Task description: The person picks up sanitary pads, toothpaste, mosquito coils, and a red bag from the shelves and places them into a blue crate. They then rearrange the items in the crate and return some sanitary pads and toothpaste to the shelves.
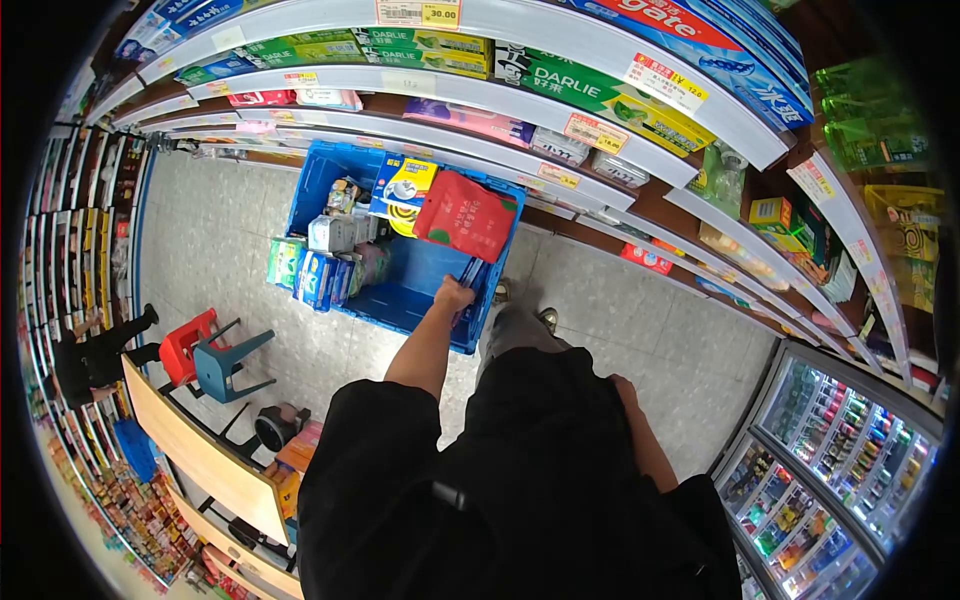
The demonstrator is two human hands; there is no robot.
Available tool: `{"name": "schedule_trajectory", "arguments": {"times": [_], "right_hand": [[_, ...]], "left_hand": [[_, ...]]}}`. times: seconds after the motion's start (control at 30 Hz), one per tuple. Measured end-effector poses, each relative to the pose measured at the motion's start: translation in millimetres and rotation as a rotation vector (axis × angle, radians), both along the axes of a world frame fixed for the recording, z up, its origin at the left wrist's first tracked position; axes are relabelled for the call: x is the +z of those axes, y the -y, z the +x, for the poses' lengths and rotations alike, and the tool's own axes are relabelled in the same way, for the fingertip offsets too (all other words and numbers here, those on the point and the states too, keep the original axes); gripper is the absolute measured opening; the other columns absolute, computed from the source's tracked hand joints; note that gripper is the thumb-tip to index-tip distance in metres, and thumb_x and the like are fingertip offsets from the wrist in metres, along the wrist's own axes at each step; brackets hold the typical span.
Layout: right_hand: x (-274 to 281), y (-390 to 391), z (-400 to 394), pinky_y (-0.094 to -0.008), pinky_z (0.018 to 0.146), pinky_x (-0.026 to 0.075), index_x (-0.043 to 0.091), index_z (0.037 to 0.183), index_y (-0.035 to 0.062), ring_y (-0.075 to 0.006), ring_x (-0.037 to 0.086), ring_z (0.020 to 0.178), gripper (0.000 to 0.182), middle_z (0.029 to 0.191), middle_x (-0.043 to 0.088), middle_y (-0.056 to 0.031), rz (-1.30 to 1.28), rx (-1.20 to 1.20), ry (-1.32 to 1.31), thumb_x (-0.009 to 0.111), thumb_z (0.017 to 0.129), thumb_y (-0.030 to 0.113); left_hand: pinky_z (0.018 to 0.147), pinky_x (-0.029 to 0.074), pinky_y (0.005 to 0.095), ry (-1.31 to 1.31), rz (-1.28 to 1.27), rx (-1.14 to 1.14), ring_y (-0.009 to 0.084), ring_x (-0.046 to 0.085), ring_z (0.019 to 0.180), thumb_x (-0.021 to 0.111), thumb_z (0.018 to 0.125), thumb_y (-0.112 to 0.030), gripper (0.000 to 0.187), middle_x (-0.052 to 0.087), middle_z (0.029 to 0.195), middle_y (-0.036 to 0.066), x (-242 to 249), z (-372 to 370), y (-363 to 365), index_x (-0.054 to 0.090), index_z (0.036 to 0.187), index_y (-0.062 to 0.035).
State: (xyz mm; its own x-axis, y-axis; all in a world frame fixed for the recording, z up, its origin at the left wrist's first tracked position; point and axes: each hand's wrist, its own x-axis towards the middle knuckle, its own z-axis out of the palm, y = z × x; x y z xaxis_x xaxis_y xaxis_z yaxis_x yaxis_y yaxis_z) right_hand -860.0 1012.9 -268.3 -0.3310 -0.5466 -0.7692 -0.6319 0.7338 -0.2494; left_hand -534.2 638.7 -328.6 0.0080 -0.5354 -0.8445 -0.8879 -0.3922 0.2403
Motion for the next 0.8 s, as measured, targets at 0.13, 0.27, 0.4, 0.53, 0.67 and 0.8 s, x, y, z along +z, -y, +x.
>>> {"name": "schedule_trajectory", "arguments": {"times": [0.13, 0.27, 0.4, 0.53, 0.67, 0.8], "right_hand": [[10, 3, 0, -0.0439, 0.085, 0.050, 0.067, 0.101, 0.0044, -0.0379, 0.064, 0.100, 0.025, 0.100, 0.068, -0.0213, -0.028, 0.001, 0.015, 0.057, 0.086, 0.021], [29, 12, 0, -0.0443, 0.083, 0.050, 0.067, 0.099, 0.0038, -0.0383, 0.064, 0.098, 0.025, 0.098, 0.068, -0.0215, -0.053, -0.031, 0.007, 0.057, 0.086, 0.022], [17, 6, -8, -0.0446, 0.082, 0.050, 0.067, 0.098, 0.0033, -0.0387, 0.064, 0.097, 0.024, 0.098, 0.068, -0.0217, -0.032, -0.035, 0.000, 0.057, 0.085, 0.021], [6, -2, -14, -0.0449, 0.082, 0.050, 0.067, 0.097, 0.0034, -0.0389, 0.064, 0.097, 0.023, 0.097, 0.068, -0.0215, -0.056, -0.030, -0.008, 0.057, 0.085, 0.021], [-10, 1, -25, -0.0450, 0.084, 0.050, 0.068, 0.098, 0.0041, -0.0382, 0.064, 0.098, 0.025, 0.099, 0.068, -0.0209, -0.052, 0.008, -0.010, 0.058, 0.085, 0.023], [-2, 22, -28, -0.0443, 0.085, 0.050, 0.068, 0.099, 0.0044, -0.0374, 0.064, 0.099, 0.027, 0.102, 0.068, -0.0203, -0.072, -0.023, -0.013, 0.058, 0.085, 0.026]], "left_hand": [[0.097, 0.046, 0.0424, -0.083, -0.097, -0.054, 0.0404, 0.058, 0.115, 0.068, 0.076, -0.028, 0.074, 0.059, 0.122, 0.030, -23, -2, -9, 0.034, 0.133, 0.0046], [0.098, 0.045, 0.0425, -0.166, -0.171, 0.062, 0.0409, 0.056, 0.117, 0.067, 0.081, -0.027, 0.071, 0.058, 0.123, 0.029, -45, -8, -26, 0.034, 0.136, 0.0012], [0.100, 0.044, 0.0419, -0.112, -0.164, -0.140, 0.0397, 0.055, 0.120, 0.062, 0.084, -0.027, 0.070, 0.058, 0.125, 0.027, -62, -3, -39, 0.030, 0.141, -0.0015], [0.100, 0.044, 0.0413, -0.102, -0.013, -0.158, 0.0385, 0.055, 0.120, 0.057, 0.084, -0.023, 0.068, 0.058, 0.126, 0.027, -61, 2, -25, 0.031, 0.143, -0.0022], [0.099, 0.045, 0.0419, -0.056, -0.087, -0.220, 0.0372, 0.058, 0.117, 0.058, 0.082, -0.026, 0.055, 0.062, 0.120, 0.024, -60, 18, -16, 0.046, 0.131, -0.0027], [0.097, 0.046, 0.0425, -0.005, -0.295, -0.041, 0.0365, 0.060, 0.113, 0.060, 0.080, -0.030, 0.046, 0.065, 0.115, 0.021, -25, 5, -23, 0.060, 0.117, -0.0033]]}}
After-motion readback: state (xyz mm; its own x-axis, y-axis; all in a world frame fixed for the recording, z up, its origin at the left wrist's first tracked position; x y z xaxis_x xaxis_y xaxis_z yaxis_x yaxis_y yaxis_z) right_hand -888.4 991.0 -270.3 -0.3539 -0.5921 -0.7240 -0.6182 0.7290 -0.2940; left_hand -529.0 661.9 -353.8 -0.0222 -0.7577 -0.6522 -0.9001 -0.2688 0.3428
